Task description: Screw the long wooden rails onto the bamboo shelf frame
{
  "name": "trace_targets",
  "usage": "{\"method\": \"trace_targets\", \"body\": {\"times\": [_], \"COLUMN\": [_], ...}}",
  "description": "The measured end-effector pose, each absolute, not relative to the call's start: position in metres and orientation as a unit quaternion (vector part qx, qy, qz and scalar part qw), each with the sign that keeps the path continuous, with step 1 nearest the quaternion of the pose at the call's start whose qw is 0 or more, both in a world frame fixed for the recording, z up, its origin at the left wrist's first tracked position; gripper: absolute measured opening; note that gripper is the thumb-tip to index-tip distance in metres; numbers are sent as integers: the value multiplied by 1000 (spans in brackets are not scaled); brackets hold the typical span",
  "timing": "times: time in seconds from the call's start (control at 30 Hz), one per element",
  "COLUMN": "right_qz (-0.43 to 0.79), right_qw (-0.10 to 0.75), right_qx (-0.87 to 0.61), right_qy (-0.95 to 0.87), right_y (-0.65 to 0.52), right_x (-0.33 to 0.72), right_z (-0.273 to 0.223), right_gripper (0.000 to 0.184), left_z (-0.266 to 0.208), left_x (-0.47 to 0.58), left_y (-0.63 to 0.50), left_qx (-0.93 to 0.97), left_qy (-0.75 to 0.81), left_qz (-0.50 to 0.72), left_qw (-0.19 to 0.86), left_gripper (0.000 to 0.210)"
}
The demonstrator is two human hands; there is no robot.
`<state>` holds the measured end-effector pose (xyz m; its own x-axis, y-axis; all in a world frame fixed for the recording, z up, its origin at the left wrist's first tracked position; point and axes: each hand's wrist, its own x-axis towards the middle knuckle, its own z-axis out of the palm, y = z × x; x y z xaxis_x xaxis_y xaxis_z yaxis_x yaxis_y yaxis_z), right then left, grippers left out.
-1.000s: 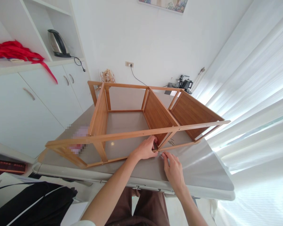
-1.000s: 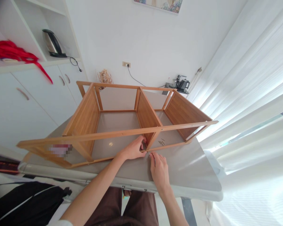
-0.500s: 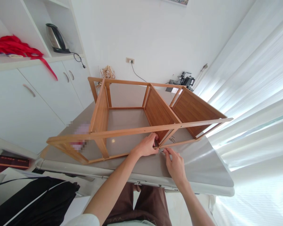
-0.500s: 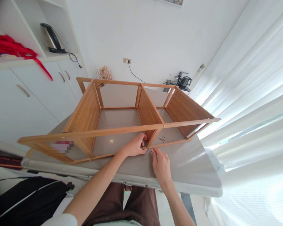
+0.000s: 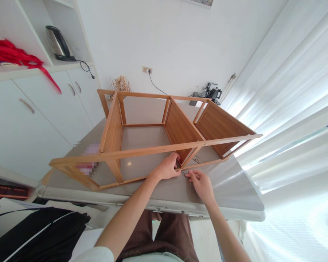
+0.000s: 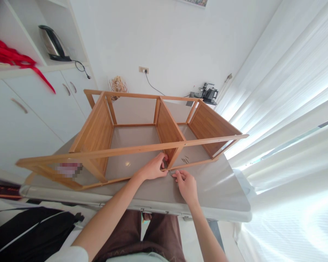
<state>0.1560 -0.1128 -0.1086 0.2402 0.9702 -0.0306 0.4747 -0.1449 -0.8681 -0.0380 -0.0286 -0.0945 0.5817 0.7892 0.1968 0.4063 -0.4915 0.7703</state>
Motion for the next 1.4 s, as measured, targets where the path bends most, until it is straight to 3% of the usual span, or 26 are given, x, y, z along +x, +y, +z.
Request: {"method": "trace_targets", "body": {"times": [0.43,0.87,1.23,1.4], "right_qz": [159,82,-82,-63], "right_qw": [374,342,233,252], "right_qx": [-664,-651,-626,-633], "right_qy": [-628,-673,-740,-730], "right_y": [-127,-126,-126,-125], "right_x": [145,141,129,130], "right_z": [-116,-116,-106,-108], "right_gripper": [38,35,34,35], "left_z": [-93,-92,-86,-89], "left_x": [-38,-38,-38,-38], "left_y": [-30,-30,-32,-32], "left_qx": [821,818,816,822], "left_qy": [368,371,377,372], "left_qz": [266,266,253,257], "left_qw": [346,351,358,345], "left_gripper": [43,42,41,40]}}
